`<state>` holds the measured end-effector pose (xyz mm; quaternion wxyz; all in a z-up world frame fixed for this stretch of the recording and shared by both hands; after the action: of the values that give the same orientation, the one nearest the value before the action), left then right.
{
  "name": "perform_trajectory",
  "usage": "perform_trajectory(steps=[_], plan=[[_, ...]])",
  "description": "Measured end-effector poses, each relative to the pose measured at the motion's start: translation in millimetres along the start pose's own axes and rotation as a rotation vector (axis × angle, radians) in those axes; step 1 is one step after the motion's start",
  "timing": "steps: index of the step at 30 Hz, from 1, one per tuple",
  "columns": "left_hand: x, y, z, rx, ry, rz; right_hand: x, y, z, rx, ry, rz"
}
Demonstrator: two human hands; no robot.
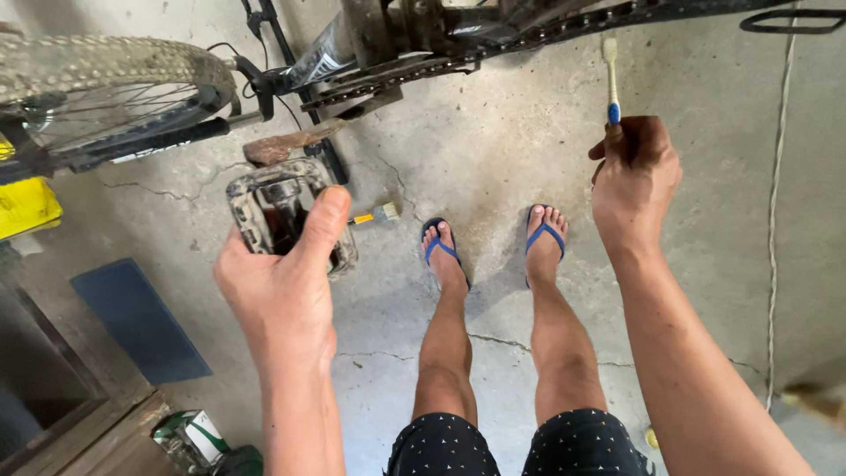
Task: The person holds a green squeeze bottle and drips lubricant onto the bicycle chain while turning a pedal with the other hand to advance the chain. They then set the bottle aside, pick up a toothbrush, and scrub the pedal and chain area of the bike.
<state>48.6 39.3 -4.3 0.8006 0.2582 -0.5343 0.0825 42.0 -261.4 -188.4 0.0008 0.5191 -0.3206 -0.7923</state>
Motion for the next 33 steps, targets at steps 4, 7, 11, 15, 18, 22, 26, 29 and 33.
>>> perform_trajectory(steps=[4, 7, 11, 15, 18, 22, 26, 29, 33], plan=[[3.2, -5.1, 3.1, 0.01, -0.007, 0.015, 3.0, -2.9, -2.0, 0.027, 0.05, 0.014], [3.1, -7.5, 4.9, 0.054, -0.002, -0.038, 6.3, -2.3, -3.4, 0.038, 0.067, 0.002], [5.9, -10.9, 6.8, 0.041, -0.056, -0.067, 11.0, -3.4, -5.7, 0.041, 0.018, -0.021], [11.8, -11.6, 10.6, 0.081, -0.172, -0.272, 11.2, -1.6, -4.0, 0.047, -0.008, -0.044], [12.9, -14.2, 11.6, 0.09, -0.177, -0.316, 9.5, 3.6, 7.3, 0.033, -0.036, -0.046], [14.3, -16.5, 12.1, 0.049, -0.156, -0.274, 5.1, 5.9, 18.1, 0.003, -0.094, -0.072], [15.6, -20.5, 14.2, 0.02, -0.091, -0.22, 0.6, 11.5, 25.6, -0.004, -0.124, -0.069], [21.8, -24.9, 16.6, 0.017, -0.09, -0.252, -2.4, 12.6, 27.3, 0.011, -0.146, -0.106], [24.6, -32.0, 17.8, -0.031, 0.018, -0.259, -2.1, 10.0, 26.3, -0.007, -0.172, -0.12]])
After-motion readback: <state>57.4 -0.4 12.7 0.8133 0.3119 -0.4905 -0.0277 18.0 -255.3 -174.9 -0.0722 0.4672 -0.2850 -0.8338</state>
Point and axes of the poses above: each hand's wrist, its own z-axis away from the middle knuckle, its own y-axis out of the back of the hand, x = y × z, the point moved 4 cm from there along -z, towards the middle knuckle
